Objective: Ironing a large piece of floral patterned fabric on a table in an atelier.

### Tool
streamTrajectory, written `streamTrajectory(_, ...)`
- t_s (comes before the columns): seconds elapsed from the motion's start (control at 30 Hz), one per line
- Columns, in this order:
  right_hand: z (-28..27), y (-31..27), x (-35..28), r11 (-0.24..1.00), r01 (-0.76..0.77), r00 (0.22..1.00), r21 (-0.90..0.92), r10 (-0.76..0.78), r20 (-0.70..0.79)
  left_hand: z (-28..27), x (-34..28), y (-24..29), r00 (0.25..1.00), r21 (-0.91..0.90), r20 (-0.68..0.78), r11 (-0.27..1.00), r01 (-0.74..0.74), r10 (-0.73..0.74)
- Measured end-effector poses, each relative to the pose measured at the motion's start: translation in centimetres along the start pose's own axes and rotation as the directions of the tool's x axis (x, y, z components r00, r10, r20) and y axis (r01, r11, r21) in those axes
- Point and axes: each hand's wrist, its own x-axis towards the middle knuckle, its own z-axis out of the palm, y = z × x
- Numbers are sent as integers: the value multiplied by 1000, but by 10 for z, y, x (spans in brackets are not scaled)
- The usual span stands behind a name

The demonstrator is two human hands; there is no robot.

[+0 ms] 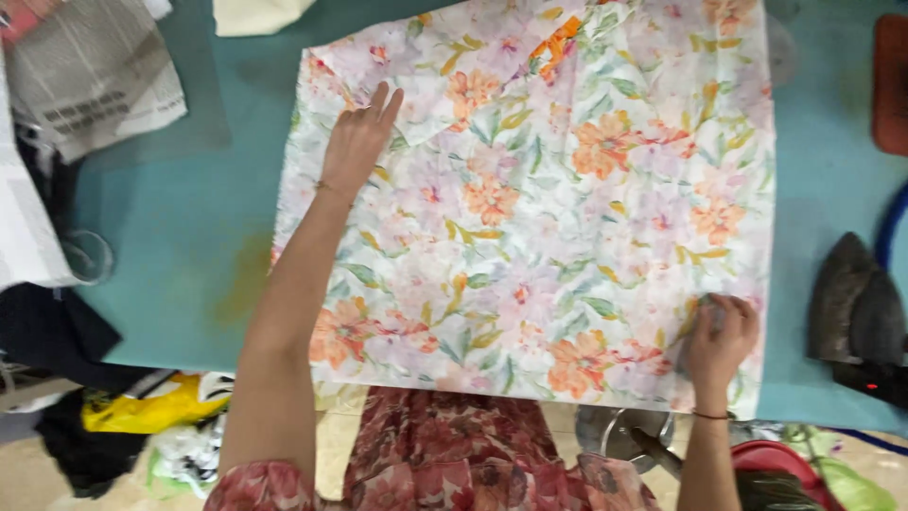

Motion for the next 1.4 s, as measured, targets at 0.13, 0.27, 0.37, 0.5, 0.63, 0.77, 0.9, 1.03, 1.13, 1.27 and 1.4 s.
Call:
streamTrajectory(0.13,4,-1,-3,997,-78,997,16,78,-9,58,11,-24,999,-64,-48,998,-5,2)
streamTrajectory(0.27,4,-7,-5,995,-98,995,-5,98,-12,77,31,-54,973,-534,-77,833,146,-220)
streamTrajectory(0.37,0,-18,0,994,-105,995,-34,105,-1,126,62,-109,867,-768,-98,591,246,-488)
streamTrajectory(0.5,2,-19,6,995,-81,997,-62,81,0,177,108,-200,752,-912,-226,406,60,-619)
streamTrajectory(0.63,6,-29,23,990,-134,991,-39,134,-5,181,122,-217,750,-907,-296,420,-26,-592)
streamTrajectory(0.77,12,-39,48,995,-85,996,-61,85,1,203,123,-216,807,-974,5,-186,-130,-591)
streamTrajectory(0.9,20,-53,89,999,-23,999,-30,24,24,98,111,-161,806,-944,143,165,286,-574)
streamTrajectory(1.03,45,-51,137,999,31,999,-7,-31,43,96,91,-141,845,-956,153,139,257,-513)
streamTrajectory(1.13,68,-69,185,991,97,994,88,-101,36,59,61,-119,921,-901,-4,401,166,-390)
streamTrajectory(1.27,99,-125,268,957,209,970,200,-229,82,-17,11,-77,995,-638,-72,770,5,-67)
streamTrajectory(1.4,135,-188,348,870,430,895,242,-447,15,-40,-35,-52,999,-606,-2,795,-33,40)
